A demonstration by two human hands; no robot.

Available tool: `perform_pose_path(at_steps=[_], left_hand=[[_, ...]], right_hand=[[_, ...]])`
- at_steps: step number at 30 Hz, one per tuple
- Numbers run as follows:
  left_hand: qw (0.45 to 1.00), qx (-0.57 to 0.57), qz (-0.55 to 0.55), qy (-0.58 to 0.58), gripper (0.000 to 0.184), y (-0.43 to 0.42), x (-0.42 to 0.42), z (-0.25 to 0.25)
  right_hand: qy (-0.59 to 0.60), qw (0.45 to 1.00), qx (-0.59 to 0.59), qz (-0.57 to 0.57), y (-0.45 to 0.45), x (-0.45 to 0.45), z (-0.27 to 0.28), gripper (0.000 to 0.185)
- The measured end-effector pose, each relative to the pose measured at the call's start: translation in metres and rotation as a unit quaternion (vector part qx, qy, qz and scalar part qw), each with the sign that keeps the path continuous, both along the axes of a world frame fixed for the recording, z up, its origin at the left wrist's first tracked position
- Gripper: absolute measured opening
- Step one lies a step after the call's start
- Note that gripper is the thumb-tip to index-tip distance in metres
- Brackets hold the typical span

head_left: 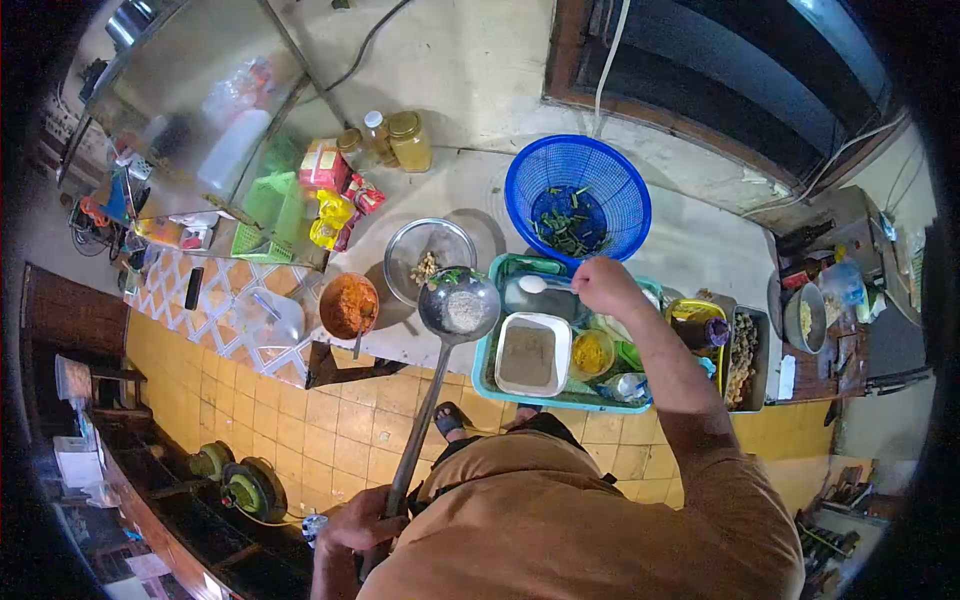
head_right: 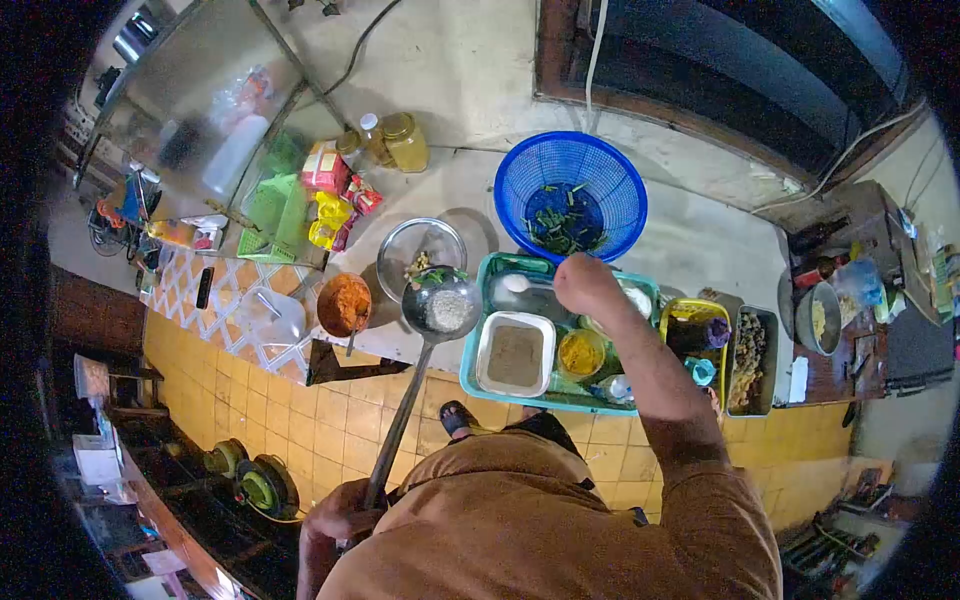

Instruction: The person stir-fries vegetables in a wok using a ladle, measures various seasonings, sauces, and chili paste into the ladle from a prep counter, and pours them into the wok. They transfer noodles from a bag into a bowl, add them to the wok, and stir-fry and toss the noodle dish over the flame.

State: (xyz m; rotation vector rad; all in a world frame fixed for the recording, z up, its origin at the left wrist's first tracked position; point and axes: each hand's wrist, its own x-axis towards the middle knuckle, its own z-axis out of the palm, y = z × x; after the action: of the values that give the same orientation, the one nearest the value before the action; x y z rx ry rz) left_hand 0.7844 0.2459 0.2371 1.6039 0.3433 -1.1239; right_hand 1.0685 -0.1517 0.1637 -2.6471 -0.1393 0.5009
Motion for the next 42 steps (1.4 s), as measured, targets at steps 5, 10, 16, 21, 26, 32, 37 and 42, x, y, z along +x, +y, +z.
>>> perform_pose_path(at_steps=[5,10,16,21,26,32,37,42], left_hand=[[0.998,-0.058,0.038,-0.011,0.037,-0.008,0.006,0.000],[0.999,-0.035,0.004,-0.006,0.042,-0.002,-0.004,-0.002],[0.999,-0.034,0.034,0.001,0.038,0.001,-0.027,-0.005],[0.995,-0.063,0.069,-0.044,0.035,0.010,-0.045,-0.030],[0.998,-0.028,0.051,-0.036,0.034,0.001,-0.028,-0.011],[0.999,-0.033,0.019,-0.026,0.032,0.001,-0.007,-0.003],[0.998,-0.062,0.012,-0.028,0.040,0.002,-0.001,-0.008],[0.998,-0.058,0.008,0.019,0.044,-0.002,-0.002,0.002]], right_hand=[[-0.086,0.996,0.013,0.015,0.027,-0.015,0.026,0.018],[-0.013,0.990,-0.137,0.034,0.029,-0.006,-0.012,0.016],[-0.008,0.995,-0.088,0.035,0.039,0.013,-0.081,0.021],[-0.002,0.995,-0.088,0.055,0.040,0.013,-0.090,0.026],[0.001,0.994,-0.079,0.078,0.014,0.013,-0.072,0.025],[-0.012,0.999,-0.011,0.037,0.003,0.000,-0.001,0.019],[-0.083,0.995,0.053,0.019,0.023,-0.013,0.031,0.019],[-0.013,0.988,-0.151,0.040,0.025,-0.003,-0.009,0.019]])
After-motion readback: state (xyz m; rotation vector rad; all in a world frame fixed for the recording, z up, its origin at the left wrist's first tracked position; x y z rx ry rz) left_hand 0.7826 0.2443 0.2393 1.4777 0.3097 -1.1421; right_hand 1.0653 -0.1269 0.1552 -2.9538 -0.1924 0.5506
